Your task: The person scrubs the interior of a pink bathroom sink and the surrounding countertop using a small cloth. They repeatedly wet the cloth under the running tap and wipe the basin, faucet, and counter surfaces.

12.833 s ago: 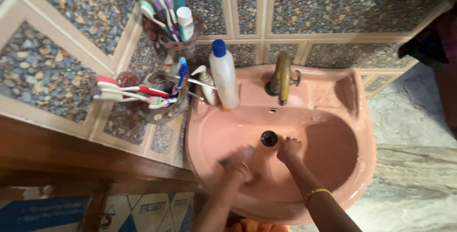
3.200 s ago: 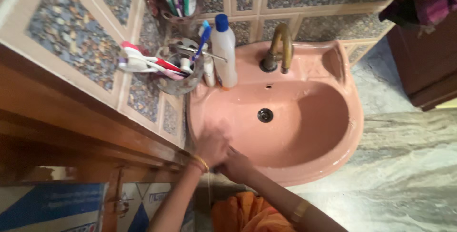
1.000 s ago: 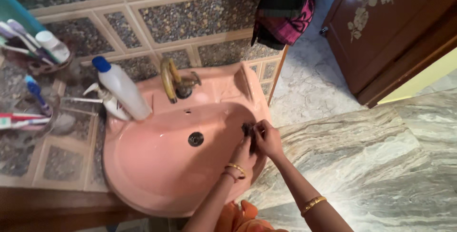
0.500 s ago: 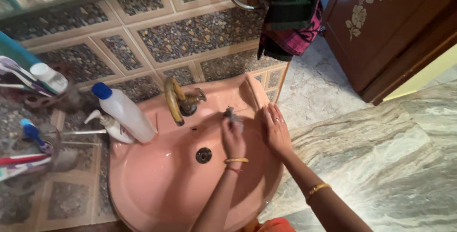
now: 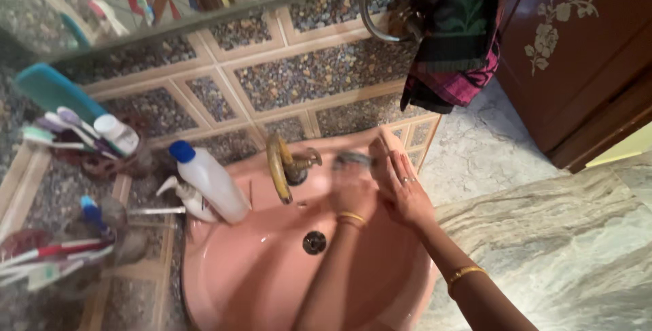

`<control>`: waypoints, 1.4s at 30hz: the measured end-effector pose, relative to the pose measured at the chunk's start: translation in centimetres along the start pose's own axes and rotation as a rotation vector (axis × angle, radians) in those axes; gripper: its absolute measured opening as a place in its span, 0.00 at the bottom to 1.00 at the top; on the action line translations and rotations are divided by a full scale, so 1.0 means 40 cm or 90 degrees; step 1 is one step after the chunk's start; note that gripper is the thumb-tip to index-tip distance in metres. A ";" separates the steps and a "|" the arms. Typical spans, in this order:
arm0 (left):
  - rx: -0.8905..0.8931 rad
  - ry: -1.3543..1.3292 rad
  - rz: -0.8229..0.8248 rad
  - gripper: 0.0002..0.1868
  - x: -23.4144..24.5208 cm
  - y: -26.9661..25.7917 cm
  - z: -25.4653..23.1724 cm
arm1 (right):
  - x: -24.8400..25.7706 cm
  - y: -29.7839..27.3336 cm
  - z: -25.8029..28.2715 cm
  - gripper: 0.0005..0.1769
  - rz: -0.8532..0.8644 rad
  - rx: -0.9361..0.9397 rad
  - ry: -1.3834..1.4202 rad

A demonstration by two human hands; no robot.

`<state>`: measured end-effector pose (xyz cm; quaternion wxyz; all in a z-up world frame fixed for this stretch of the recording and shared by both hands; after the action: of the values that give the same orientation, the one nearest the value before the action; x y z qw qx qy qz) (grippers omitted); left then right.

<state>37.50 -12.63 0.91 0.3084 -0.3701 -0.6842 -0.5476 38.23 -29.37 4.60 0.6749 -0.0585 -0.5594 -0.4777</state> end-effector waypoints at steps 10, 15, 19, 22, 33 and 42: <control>-0.140 -0.027 0.146 0.31 0.095 -0.024 0.213 | 0.019 0.026 -0.009 0.53 0.102 -0.056 -0.018; 0.143 0.079 0.079 0.36 0.034 0.030 0.054 | 0.010 0.036 -0.026 0.54 0.068 -0.021 0.026; 0.034 -0.004 0.097 0.29 -0.018 0.022 -0.074 | -0.005 0.035 -0.052 0.51 0.039 0.013 0.003; -0.104 -0.098 0.085 0.29 0.032 -0.032 -0.032 | -0.008 0.031 -0.059 0.47 0.036 0.039 0.005; 0.040 0.053 0.113 0.32 -0.012 0.017 0.032 | 0.004 0.033 -0.042 0.37 0.008 0.007 0.050; -0.109 -0.006 0.132 0.30 0.084 -0.062 0.069 | -0.011 0.041 -0.048 0.32 -0.016 -0.033 -0.022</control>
<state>33.54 -9.70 1.82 0.3275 -0.4665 -0.5943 -0.5674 40.78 -29.40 4.31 0.6576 -0.0771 -0.5591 -0.4990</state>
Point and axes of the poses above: each hand's wrist, its own y-axis towards the middle knuckle, its own x-axis out of the back of the hand, z = x × y, the point moved 1 cm from there along y, towards the middle knuckle, and after that the axes turned 4 degrees about y, right-handed, at the moved point
